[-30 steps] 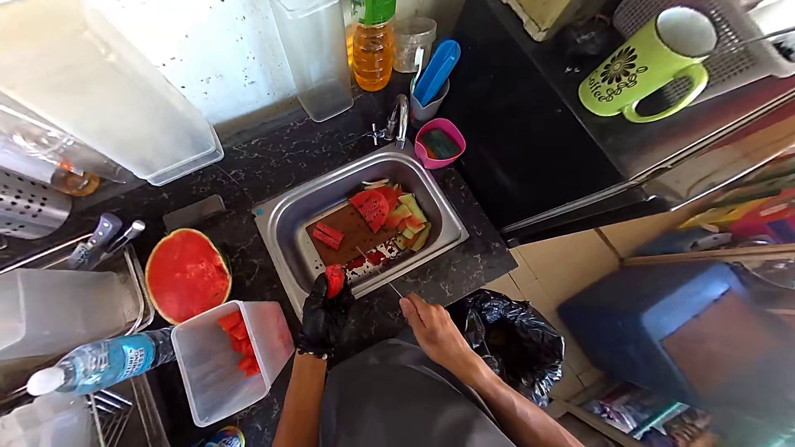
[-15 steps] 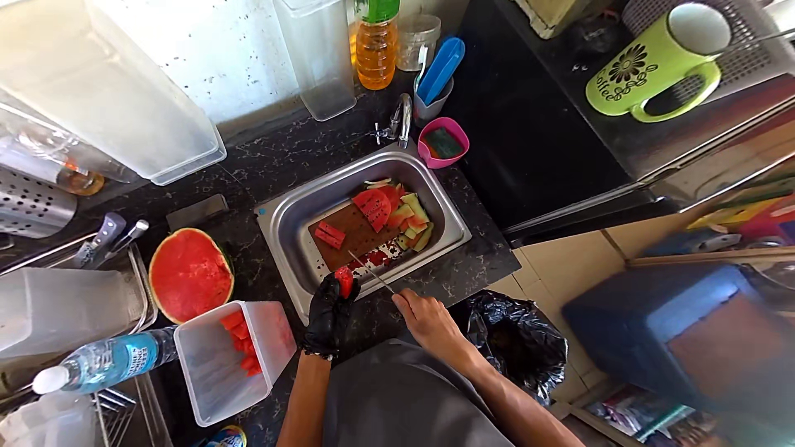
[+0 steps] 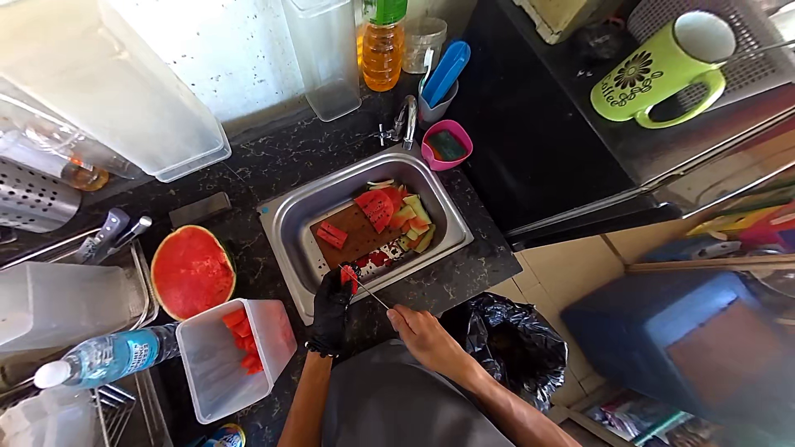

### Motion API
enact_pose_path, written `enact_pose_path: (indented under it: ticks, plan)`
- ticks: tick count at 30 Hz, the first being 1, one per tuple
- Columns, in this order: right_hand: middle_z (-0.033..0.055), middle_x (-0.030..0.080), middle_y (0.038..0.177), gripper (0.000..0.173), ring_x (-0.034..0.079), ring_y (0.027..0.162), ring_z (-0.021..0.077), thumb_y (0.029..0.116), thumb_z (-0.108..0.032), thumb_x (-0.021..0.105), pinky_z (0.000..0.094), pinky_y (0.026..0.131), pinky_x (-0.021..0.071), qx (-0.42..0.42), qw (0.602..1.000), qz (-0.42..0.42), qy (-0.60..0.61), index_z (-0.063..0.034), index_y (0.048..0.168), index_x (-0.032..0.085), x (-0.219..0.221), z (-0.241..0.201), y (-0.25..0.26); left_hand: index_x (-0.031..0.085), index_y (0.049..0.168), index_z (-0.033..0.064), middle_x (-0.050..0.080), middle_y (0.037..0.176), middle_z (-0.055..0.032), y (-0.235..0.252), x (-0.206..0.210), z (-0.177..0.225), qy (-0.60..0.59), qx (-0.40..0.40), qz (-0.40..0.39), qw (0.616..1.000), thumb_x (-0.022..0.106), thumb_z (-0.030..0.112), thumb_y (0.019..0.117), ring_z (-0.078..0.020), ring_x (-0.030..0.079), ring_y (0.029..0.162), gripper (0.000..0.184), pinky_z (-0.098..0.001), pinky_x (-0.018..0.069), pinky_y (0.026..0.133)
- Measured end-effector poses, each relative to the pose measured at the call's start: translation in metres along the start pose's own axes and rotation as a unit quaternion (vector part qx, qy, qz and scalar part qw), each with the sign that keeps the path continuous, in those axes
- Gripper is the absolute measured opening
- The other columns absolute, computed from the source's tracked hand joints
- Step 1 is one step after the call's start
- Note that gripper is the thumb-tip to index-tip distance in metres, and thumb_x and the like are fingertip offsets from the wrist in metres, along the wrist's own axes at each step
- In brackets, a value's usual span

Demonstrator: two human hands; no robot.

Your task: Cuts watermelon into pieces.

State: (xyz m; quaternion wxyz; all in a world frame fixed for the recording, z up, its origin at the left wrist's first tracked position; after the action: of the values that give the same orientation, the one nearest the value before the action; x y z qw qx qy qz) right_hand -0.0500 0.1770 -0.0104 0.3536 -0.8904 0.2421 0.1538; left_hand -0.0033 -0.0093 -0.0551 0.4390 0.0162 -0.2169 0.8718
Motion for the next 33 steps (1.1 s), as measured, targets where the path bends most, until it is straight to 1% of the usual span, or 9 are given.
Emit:
enact_pose_path:
  ticks: [5, 11, 13, 15, 18, 21, 24, 29, 33]
  plan:
    - [0.0047, 0.054, 0.074, 0.051, 0.058, 0.068, 0.0201, 0.1118, -0.045, 0.027, 0.0415, 0.065, 0.0481, 0.011, 0.999, -0.030, 0.032, -0.0085, 0.099, 0.061, 0.008, 0.002, 0.005, 0.046, 0.135, -0.0107, 0.062, 0.121, -0.0140, -0.002, 0.005, -0.001, 0.040, 0.046, -0.011, 0.998, 0.050, -0.003, 0.0997, -0.0091, 0.063, 0.107, 0.037, -0.0241, 0.0546, 0.092]
    - [0.0097, 0.057, 0.081, 0.044, 0.061, 0.074, 0.0246, 0.1126, -0.039, 0.032, 0.0444, 0.071, 0.0512, 0.037, 0.996, -0.027, 0.082, -0.0031, 0.117, 0.056, 0.028, -0.007, 0.019, 0.043, 0.136, -0.0111, 0.062, 0.121, -0.0144, -0.005, 0.011, -0.014, 0.007, 0.069, 0.027, 0.997, 0.049, -0.004, 0.1001, -0.0110, 0.063, 0.108, 0.037, -0.0264, 0.0540, 0.095]
    - [0.0063, 0.056, 0.077, 0.042, 0.059, 0.063, 0.0186, 0.1128, -0.036, 0.031, 0.0375, 0.062, 0.0541, 0.025, 0.983, 0.014, 0.180, -0.0019, 0.115, 0.056, 0.028, -0.001, 0.029, 0.041, 0.137, -0.0101, 0.061, 0.122, -0.0142, -0.003, 0.012, -0.019, -0.019, 0.072, 0.041, 0.996, 0.048, -0.005, 0.1001, -0.0118, 0.062, 0.109, 0.038, -0.0281, 0.0539, 0.096]
    - [0.0014, 0.052, 0.072, 0.041, 0.054, 0.055, 0.0125, 0.1128, -0.035, 0.029, 0.0309, 0.053, 0.0522, -0.005, 0.964, 0.047, 0.262, -0.0024, 0.109, 0.055, 0.021, 0.002, 0.035, 0.042, 0.138, -0.0089, 0.060, 0.123, -0.0137, -0.001, 0.008, -0.020, -0.018, 0.065, 0.061, 0.996, 0.047, -0.002, 0.1012, -0.0106, 0.062, 0.108, 0.038, -0.0271, 0.0535, 0.095]
    - [0.0003, 0.050, 0.070, 0.044, 0.052, 0.056, 0.0127, 0.1117, -0.039, 0.030, 0.0317, 0.053, 0.0473, -0.022, 0.980, 0.041, 0.192, -0.0069, 0.102, 0.059, 0.007, 0.009, 0.036, 0.045, 0.138, -0.0045, 0.063, 0.117, -0.0101, 0.005, 0.002, -0.017, -0.027, 0.024, 0.088, 0.995, 0.048, 0.003, 0.1033, -0.0088, 0.064, 0.099, 0.036, -0.0258, 0.0553, 0.087]
    - [0.0034, 0.054, 0.071, 0.049, 0.057, 0.064, 0.0178, 0.1114, -0.043, 0.031, 0.0393, 0.062, 0.0486, -0.040, 0.996, 0.023, 0.079, -0.0068, 0.101, 0.063, 0.006, 0.004, 0.023, 0.039, 0.142, -0.0026, 0.063, 0.117, -0.0132, 0.008, 0.002, -0.014, -0.126, -0.013, 0.073, 0.989, 0.045, 0.001, 0.1046, -0.0174, 0.068, 0.099, 0.038, -0.0349, 0.0596, 0.086]
    - [0.0052, 0.054, 0.071, 0.049, 0.057, 0.064, 0.0207, 0.1114, -0.043, 0.030, 0.0423, 0.063, 0.0482, -0.034, 0.999, 0.006, 0.037, -0.0065, 0.102, 0.062, 0.013, 0.005, 0.019, 0.042, 0.138, -0.0006, 0.066, 0.114, -0.0139, 0.009, 0.006, -0.010, -0.179, -0.028, 0.068, 0.981, 0.044, -0.001, 0.1051, -0.0191, 0.069, 0.099, 0.033, -0.0341, 0.0604, 0.084]
    - [0.0088, 0.057, 0.070, 0.050, 0.062, 0.067, 0.0272, 0.1113, -0.044, 0.029, 0.0473, 0.064, 0.0502, -0.028, 0.999, 0.026, -0.021, -0.0057, 0.106, 0.061, 0.022, 0.009, 0.025, 0.044, 0.135, -0.0014, 0.068, 0.114, -0.0169, 0.006, 0.006, -0.009, -0.185, -0.042, 0.063, 0.980, 0.042, 0.000, 0.1063, -0.0236, 0.071, 0.101, 0.028, -0.0378, 0.0605, 0.087]
    - [0.0075, 0.055, 0.070, 0.048, 0.060, 0.066, 0.0247, 0.1118, -0.041, 0.030, 0.0444, 0.064, 0.0490, -0.041, 0.999, 0.033, -0.004, -0.0051, 0.104, 0.060, 0.024, 0.009, 0.031, 0.048, 0.129, -0.0047, 0.068, 0.110, -0.0167, 0.003, 0.009, -0.009, -0.143, -0.032, 0.047, 0.988, 0.048, -0.003, 0.1031, -0.0232, 0.071, 0.100, 0.026, -0.0381, 0.0609, 0.088]
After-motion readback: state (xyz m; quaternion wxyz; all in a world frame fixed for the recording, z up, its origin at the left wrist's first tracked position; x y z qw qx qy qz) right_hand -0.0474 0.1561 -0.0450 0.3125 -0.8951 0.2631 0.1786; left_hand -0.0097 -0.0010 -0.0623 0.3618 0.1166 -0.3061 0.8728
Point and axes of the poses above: each hand's wrist, its own y-axis towards the middle knuckle, its own x-axis out of the palm, z = x × y, the point moved 6 cm from there along y, towards the middle knuckle
